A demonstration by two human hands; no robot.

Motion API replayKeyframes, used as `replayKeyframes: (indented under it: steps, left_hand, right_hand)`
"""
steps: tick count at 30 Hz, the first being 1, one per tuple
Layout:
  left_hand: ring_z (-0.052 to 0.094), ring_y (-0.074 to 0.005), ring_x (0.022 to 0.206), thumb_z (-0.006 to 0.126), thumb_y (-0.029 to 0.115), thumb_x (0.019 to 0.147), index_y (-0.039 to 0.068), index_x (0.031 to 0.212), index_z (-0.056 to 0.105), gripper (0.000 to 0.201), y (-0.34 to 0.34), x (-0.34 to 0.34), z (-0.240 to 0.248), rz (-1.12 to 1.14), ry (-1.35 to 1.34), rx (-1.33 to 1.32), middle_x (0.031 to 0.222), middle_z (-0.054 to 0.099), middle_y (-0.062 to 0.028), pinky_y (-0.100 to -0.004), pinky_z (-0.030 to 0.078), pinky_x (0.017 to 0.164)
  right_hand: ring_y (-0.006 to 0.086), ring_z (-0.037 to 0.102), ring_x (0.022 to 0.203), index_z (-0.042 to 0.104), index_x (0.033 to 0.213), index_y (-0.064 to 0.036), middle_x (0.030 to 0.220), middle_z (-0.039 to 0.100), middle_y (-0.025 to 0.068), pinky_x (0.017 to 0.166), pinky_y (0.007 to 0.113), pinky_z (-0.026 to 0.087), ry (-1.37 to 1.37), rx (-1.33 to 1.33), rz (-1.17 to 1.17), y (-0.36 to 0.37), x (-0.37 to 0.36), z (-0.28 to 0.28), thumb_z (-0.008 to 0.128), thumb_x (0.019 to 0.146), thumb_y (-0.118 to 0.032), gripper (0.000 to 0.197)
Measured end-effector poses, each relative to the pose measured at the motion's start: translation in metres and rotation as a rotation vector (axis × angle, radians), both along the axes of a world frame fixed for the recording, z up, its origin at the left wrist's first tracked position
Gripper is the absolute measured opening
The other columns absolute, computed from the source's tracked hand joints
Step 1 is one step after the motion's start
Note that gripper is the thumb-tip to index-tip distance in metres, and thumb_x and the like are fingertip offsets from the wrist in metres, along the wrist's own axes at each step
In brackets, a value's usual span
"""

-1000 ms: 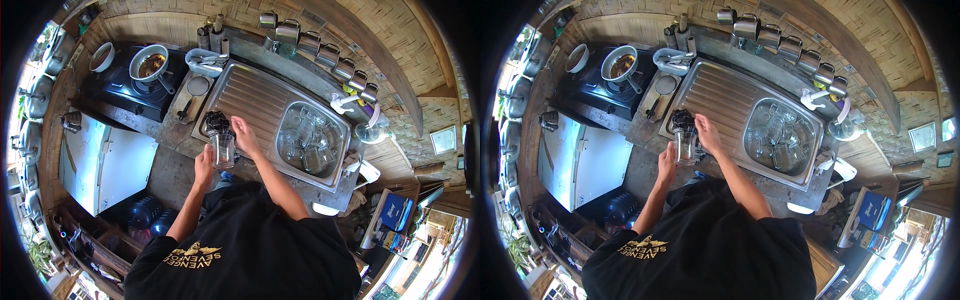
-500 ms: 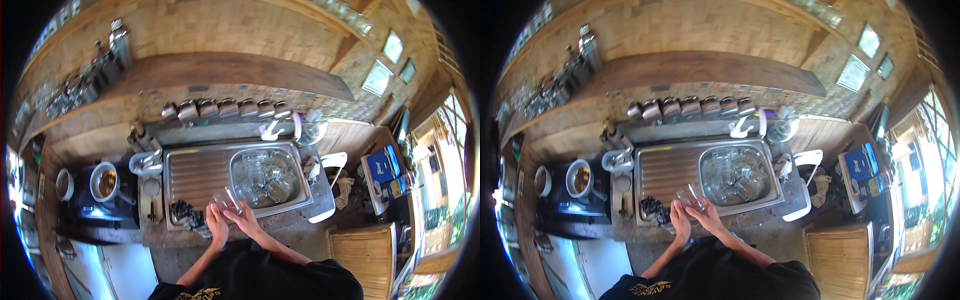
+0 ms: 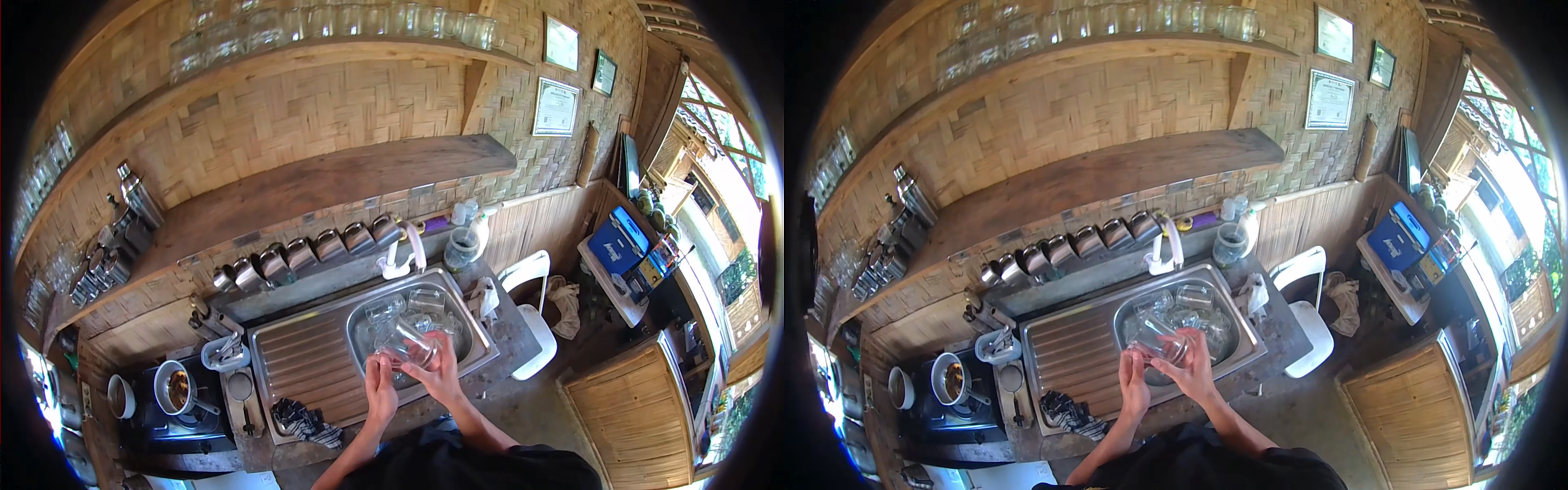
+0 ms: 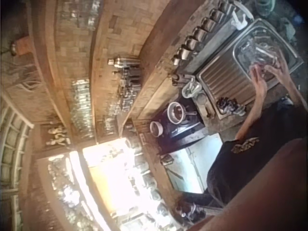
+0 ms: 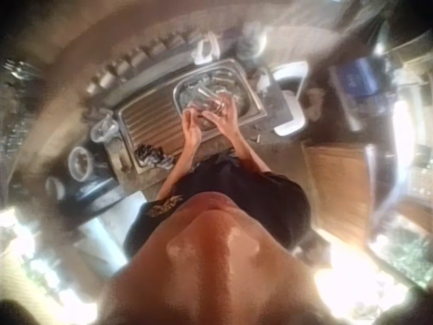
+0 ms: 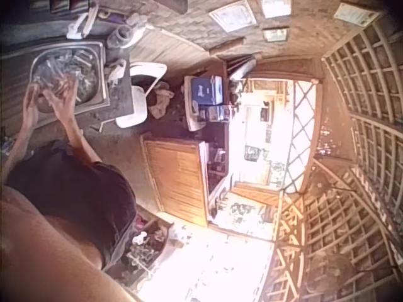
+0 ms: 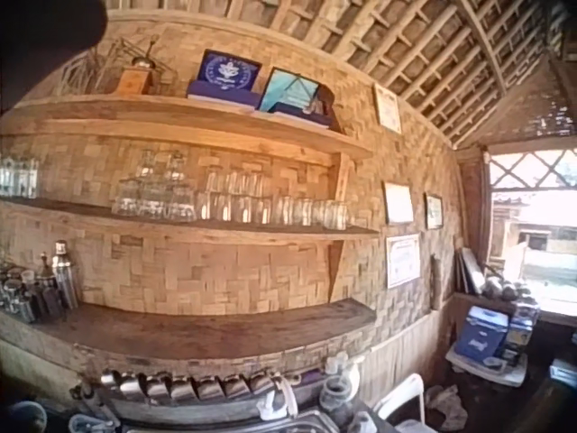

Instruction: Drying washed glasses with a cloth and stacking them on an overhead wooden shelf.

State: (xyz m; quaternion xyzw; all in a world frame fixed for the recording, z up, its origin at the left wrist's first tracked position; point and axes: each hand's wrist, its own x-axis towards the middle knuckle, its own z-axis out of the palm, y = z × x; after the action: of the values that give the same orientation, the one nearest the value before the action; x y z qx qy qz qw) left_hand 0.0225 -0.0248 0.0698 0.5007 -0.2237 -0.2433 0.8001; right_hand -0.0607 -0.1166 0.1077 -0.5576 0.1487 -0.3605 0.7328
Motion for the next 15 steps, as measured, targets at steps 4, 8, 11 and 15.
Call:
replayKeyframes:
  steps: [4,8,11,15]
  left_hand:
    - [0.053,-0.0120,0.088,0.060,0.011,0.096,0.005,0.111,0.045,0.022,-0.047,-0.009,0.041,0.058,-0.167,-0.045,0.097,0.055,-0.0043,-0.0279,0.046,0.077]
    - [0.053,-0.0164,0.090,0.073,0.007,0.083,0.004,0.116,0.044,0.044,-0.103,-0.009,0.085,0.208,-0.564,0.049,0.106,0.049,-0.0111,-0.0285,0.047,0.074]
    - [0.052,-0.0227,0.093,0.075,0.006,0.079,0.002,0.115,0.046,0.046,-0.149,0.001,0.146,0.311,-0.788,0.009,0.108,0.046,-0.0140,-0.0337,0.046,0.075]
    - [0.052,-0.0222,0.094,0.073,0.007,0.080,0.001,0.111,0.048,0.041,-0.212,0.020,0.242,0.509,-1.216,0.004,0.106,0.049,-0.0132,-0.0322,0.046,0.080]
  right_hand:
    - [0.0145,0.057,0.098,0.034,0.130,-0.0031,0.118,0.059,0.0137,0.086,0.030,0.050,-0.088,-0.072,-0.080,-0.055,-0.013,0.018,0.081,0.074,0.000,0.073]
    - [0.0161,0.058,0.105,0.037,0.138,-0.0003,0.119,0.060,0.0133,0.091,0.031,0.048,-0.144,-0.266,-0.122,-0.128,-0.026,0.065,0.081,0.073,0.000,0.079]
    - [0.0208,0.058,0.111,0.034,0.141,0.0038,0.116,0.059,0.0134,0.095,0.035,0.047,-0.185,-0.506,-0.192,-0.187,-0.021,0.120,0.083,0.072,-0.005,0.085]
    - [0.0229,0.063,0.101,0.045,0.129,0.0023,0.114,0.061,0.0145,0.088,0.035,0.050,-0.334,-0.750,-0.363,-0.255,0.008,0.208,0.087,0.069,-0.011,0.074]
